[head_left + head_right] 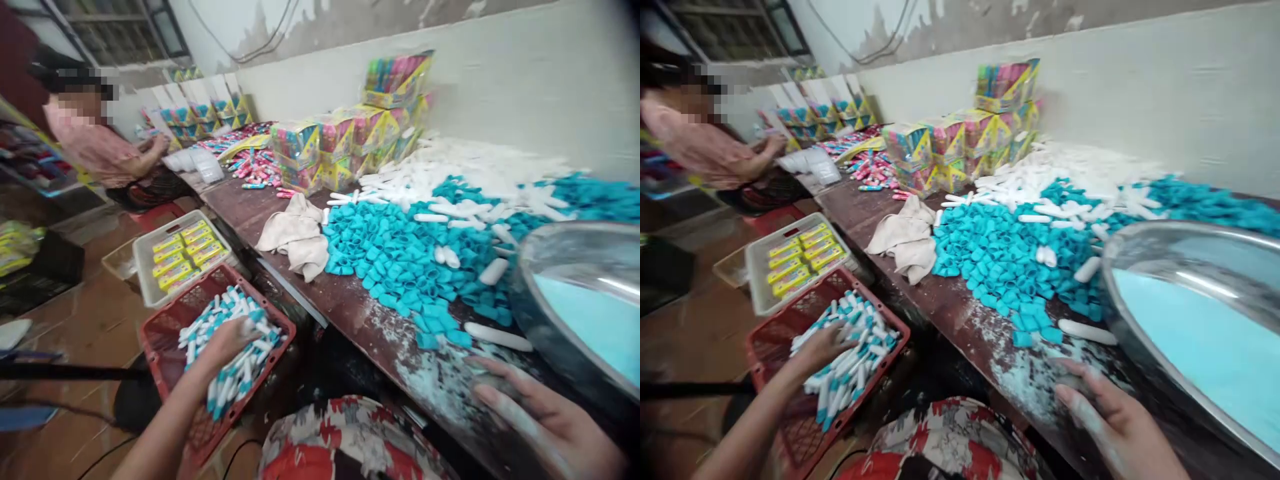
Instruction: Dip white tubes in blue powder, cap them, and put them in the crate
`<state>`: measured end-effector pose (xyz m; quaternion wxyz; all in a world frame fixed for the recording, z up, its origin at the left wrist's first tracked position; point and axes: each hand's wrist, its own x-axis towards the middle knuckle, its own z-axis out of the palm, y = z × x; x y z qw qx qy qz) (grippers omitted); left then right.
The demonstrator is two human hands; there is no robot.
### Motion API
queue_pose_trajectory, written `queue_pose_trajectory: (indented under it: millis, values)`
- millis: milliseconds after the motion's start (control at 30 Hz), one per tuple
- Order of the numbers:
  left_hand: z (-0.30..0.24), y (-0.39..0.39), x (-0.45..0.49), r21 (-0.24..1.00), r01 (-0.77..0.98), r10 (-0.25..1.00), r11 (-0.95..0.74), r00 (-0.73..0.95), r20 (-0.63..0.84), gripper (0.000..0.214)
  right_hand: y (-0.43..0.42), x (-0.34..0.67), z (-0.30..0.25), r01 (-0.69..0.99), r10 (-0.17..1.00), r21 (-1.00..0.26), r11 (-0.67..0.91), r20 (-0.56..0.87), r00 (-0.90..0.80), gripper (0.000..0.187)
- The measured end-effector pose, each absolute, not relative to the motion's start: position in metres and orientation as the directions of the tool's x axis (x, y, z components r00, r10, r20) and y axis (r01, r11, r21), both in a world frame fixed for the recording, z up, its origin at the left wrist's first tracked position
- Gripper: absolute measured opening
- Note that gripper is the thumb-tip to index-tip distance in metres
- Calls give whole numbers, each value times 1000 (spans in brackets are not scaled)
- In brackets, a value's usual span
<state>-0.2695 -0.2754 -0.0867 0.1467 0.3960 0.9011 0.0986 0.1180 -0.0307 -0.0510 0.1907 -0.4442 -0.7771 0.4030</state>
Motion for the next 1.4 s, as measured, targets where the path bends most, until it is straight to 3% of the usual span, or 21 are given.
queue_pose_trajectory:
  millis: [33, 133, 233, 333, 400, 533, 733, 833, 933, 1000, 1067, 1133, 1233, 1300, 1400]
  values:
    - [-94, -284, -285, 261, 671, 715, 694, -685, -138, 36, -32, 126, -52, 545, 842, -794, 270, -80, -533, 41]
    - [-105, -273, -300, 323, 746, 771, 583, -633, 71, 56, -36, 137, -50, 607, 864, -740, 289, -70, -498, 39]
    - [-91, -224, -261, 503, 756, 752, 420, -600, 274, 46, -32, 137, -51, 680, 882, -583, 444, 151, -447, 34]
    - [-69, -171, -197, 614, 778, 768, 131, -472, 433, 29, -20, 130, -52, 712, 796, -359, 604, 308, -520, 31]
    - [-62, -145, -160, 631, 775, 812, -41, -342, 472, 22, -12, 121, -50, 733, 749, -189, 653, 301, -590, 33]
    - [-62, -122, -120, 672, 698, 879, -247, -130, 458, 19, 3, 98, -41, 742, 727, 117, 660, 149, -670, 33]
    - [-50, -116, -110, 782, 591, 928, -198, -143, 343, 19, 7, 83, -32, 697, 687, 190, 691, 126, -716, 25]
    - [-38, -106, -101, 936, 350, 993, -25, -102, 65, 27, -9, 87, -30, 595, 544, 186, 782, 263, -797, 27]
    - [-35, -93, -86, 979, -21, 963, 205, 185, -198, 39, -28, 96, -32, 415, 320, 162, 895, 415, -852, 28]
    - [-38, -86, -76, 930, -206, 915, 305, 335, -225, 40, -38, 102, -34, 318, 233, 113, 941, 467, -853, 30]
    - [-43, -82, -69, 878, -327, 902, 348, 373, -218, 37, -45, 108, -37, 265, 211, 35, 964, 508, -835, 33]
    - [-45, -80, -64, 843, -392, 902, 367, 372, -220, 37, -51, 113, -38, 295, 286, -83, 952, 584, -760, 37]
    - [-43, -79, -58, 833, -405, 901, 378, 370, -229, 37, -58, 116, -35, 428, 555, -365, 827, 653, -516, 33]
    - [-41, -79, -52, 852, -376, 903, 365, 366, -225, 37, -60, 116, -30, 462, 727, -563, 685, 572, -379, 27]
    - [-38, -78, -41, 885, -325, 906, 334, 369, -206, 35, -57, 117, -23, 436, 859, -743, 508, 400, -319, 17]
